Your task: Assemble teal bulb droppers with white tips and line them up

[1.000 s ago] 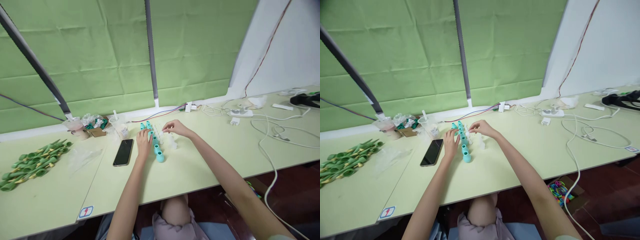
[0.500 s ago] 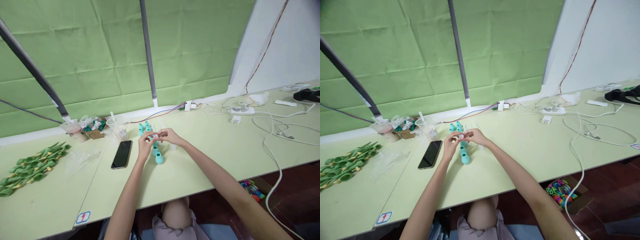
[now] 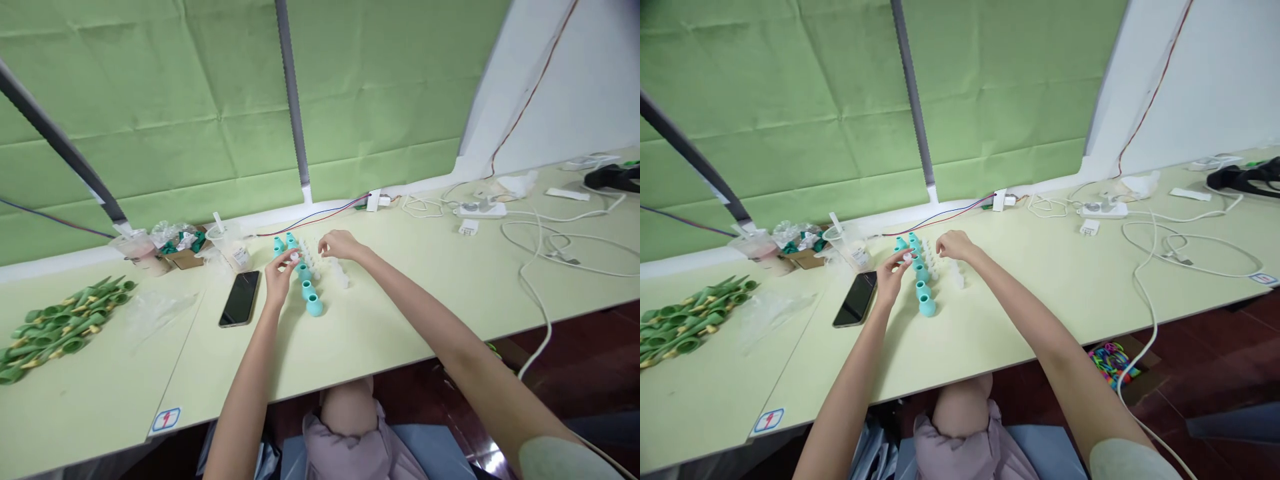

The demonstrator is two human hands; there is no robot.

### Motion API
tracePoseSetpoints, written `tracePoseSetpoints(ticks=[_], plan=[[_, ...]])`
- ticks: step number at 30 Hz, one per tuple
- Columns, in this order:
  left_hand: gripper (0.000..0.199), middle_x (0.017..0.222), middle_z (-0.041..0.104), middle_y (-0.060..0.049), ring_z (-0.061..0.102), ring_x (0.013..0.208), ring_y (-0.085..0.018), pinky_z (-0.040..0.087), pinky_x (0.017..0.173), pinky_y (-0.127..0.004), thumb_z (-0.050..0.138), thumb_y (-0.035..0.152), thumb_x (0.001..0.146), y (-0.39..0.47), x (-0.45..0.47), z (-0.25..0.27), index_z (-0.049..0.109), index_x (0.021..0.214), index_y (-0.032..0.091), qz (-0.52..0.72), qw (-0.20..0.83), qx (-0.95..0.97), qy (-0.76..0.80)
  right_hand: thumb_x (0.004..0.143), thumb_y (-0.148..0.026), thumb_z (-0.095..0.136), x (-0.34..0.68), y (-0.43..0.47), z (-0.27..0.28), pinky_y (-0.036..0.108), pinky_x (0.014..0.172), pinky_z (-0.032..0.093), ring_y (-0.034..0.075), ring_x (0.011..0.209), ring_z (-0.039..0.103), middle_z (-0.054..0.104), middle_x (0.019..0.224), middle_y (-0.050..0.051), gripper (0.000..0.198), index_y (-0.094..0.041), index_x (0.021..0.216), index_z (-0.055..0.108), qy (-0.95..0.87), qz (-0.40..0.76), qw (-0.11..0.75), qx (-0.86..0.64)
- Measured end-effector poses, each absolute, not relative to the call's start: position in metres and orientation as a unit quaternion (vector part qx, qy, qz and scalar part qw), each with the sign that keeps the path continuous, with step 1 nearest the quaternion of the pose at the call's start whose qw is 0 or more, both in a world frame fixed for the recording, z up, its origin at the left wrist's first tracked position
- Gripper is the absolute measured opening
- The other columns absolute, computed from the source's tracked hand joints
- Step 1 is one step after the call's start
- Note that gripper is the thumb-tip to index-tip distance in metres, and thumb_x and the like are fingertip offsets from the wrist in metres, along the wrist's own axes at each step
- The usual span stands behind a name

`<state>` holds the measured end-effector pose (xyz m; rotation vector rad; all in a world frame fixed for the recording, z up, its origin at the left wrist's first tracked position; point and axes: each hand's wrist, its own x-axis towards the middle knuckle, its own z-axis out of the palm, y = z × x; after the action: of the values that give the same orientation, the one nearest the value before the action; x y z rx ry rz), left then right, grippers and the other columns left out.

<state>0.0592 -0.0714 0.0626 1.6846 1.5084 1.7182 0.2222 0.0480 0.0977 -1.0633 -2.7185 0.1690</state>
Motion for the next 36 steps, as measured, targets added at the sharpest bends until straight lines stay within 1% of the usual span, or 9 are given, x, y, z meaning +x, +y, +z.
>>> tracePoseSetpoints(ticks=[3, 8, 15, 19, 25, 29, 32, 34, 36], plan=[[0.03, 0.093, 0.068, -0.004, 0.057, 0.077, -0.015, 0.041, 0.071, -0.028, 0.061, 0.033, 0.071, -0.069, 0.056, 0.059, 0.066, 0.098, 0.02, 0.577, 0.134, 0.589, 0.55, 0.067, -0.025, 0.069, 0.201, 0.053, 0.1, 0.026, 0.074, 0.037, 0.02, 0.094, 0.057, 0.067, 0.095, 0.006, 0.015, -0.022, 0.083, 0.07, -0.924, -0.06, 0.004, -0.378], [0.035, 0.092, 0.067, -0.004, 0.057, 0.08, -0.015, 0.041, 0.071, -0.028, 0.065, 0.034, 0.067, -0.066, 0.054, 0.054, 0.064, 0.1, 0.021, 0.56, 0.123, 0.592, 0.566, 0.063, -0.029, 0.074, 0.179, 0.056, 0.095, 0.028, 0.078, 0.038, 0.022, 0.096, 0.058, 0.066, 0.101, 0.01, 0.025, -0.021, 0.086, 0.069, -0.917, -0.097, -0.064, -0.382], [0.028, 0.089, 0.066, -0.004, 0.058, 0.08, -0.015, 0.041, 0.069, -0.027, 0.063, 0.029, 0.069, -0.065, 0.053, 0.055, 0.062, 0.096, 0.02, 0.556, 0.124, 0.602, 0.56, 0.065, -0.018, 0.069, 0.175, 0.058, 0.083, 0.027, 0.076, 0.038, 0.02, 0.09, 0.061, 0.068, 0.093, 0.01, 0.02, -0.019, 0.085, 0.069, -0.923, -0.092, -0.055, -0.37], [0.027, 0.089, 0.066, -0.004, 0.059, 0.081, -0.015, 0.041, 0.069, -0.027, 0.063, 0.03, 0.069, -0.065, 0.053, 0.055, 0.061, 0.094, 0.019, 0.559, 0.126, 0.601, 0.557, 0.065, -0.019, 0.069, 0.177, 0.059, 0.089, 0.03, 0.082, 0.035, 0.019, 0.089, 0.06, 0.068, 0.092, 0.006, 0.015, -0.022, 0.079, 0.069, -0.929, -0.09, -0.047, -0.357], [0.029, 0.091, 0.066, -0.004, 0.059, 0.081, -0.015, 0.041, 0.068, -0.026, 0.065, 0.032, 0.067, -0.065, 0.051, 0.053, 0.061, 0.093, 0.019, 0.563, 0.126, 0.595, 0.559, 0.06, -0.024, 0.075, 0.177, 0.064, 0.082, 0.035, 0.088, 0.03, 0.024, 0.098, 0.056, 0.066, 0.096, 0.013, 0.03, -0.016, 0.089, 0.066, -0.915, -0.141, -0.058, -0.374], [0.029, 0.09, 0.066, -0.004, 0.06, 0.08, -0.015, 0.042, 0.068, -0.026, 0.067, 0.034, 0.065, -0.064, 0.051, 0.053, 0.06, 0.088, 0.018, 0.573, 0.123, 0.582, 0.564, 0.069, -0.018, 0.066, 0.174, 0.065, 0.071, 0.037, 0.089, 0.028, 0.024, 0.098, 0.057, 0.065, 0.097, 0.016, 0.026, -0.012, 0.095, 0.065, -0.916, -0.143, -0.038, -0.373], [0.028, 0.084, 0.066, -0.003, 0.059, 0.075, -0.014, 0.042, 0.067, -0.026, 0.068, 0.035, 0.063, -0.064, 0.05, 0.053, 0.06, 0.083, 0.017, 0.577, 0.123, 0.577, 0.565, 0.067, -0.02, 0.068, 0.178, 0.065, 0.078, 0.035, 0.086, 0.03, 0.023, 0.093, 0.058, 0.067, 0.092, 0.014, 0.022, -0.014, 0.088, 0.067, -0.918, -0.137, -0.033, -0.37], [0.026, 0.083, 0.067, -0.003, 0.059, 0.073, -0.014, 0.042, 0.067, -0.026, 0.067, 0.034, 0.064, -0.064, 0.05, 0.053, 0.062, 0.082, 0.017, 0.575, 0.132, 0.582, 0.559, 0.068, -0.024, 0.069, 0.185, 0.062, 0.088, 0.032, 0.083, 0.031, 0.02, 0.088, 0.059, 0.069, 0.086, 0.009, 0.014, -0.018, 0.081, 0.069, -0.927, -0.097, 0.008, -0.362], [0.025, 0.084, 0.068, -0.004, 0.059, 0.072, -0.014, 0.042, 0.067, -0.027, 0.065, 0.034, 0.066, -0.066, 0.051, 0.054, 0.064, 0.085, 0.018, 0.568, 0.149, 0.592, 0.552, 0.072, -0.029, 0.065, 0.195, 0.056, 0.098, 0.027, 0.078, 0.033, 0.016, 0.083, 0.059, 0.069, 0.084, 0.003, 0.01, -0.022, 0.078, 0.069, -0.933, -0.009, 0.119, -0.341]])
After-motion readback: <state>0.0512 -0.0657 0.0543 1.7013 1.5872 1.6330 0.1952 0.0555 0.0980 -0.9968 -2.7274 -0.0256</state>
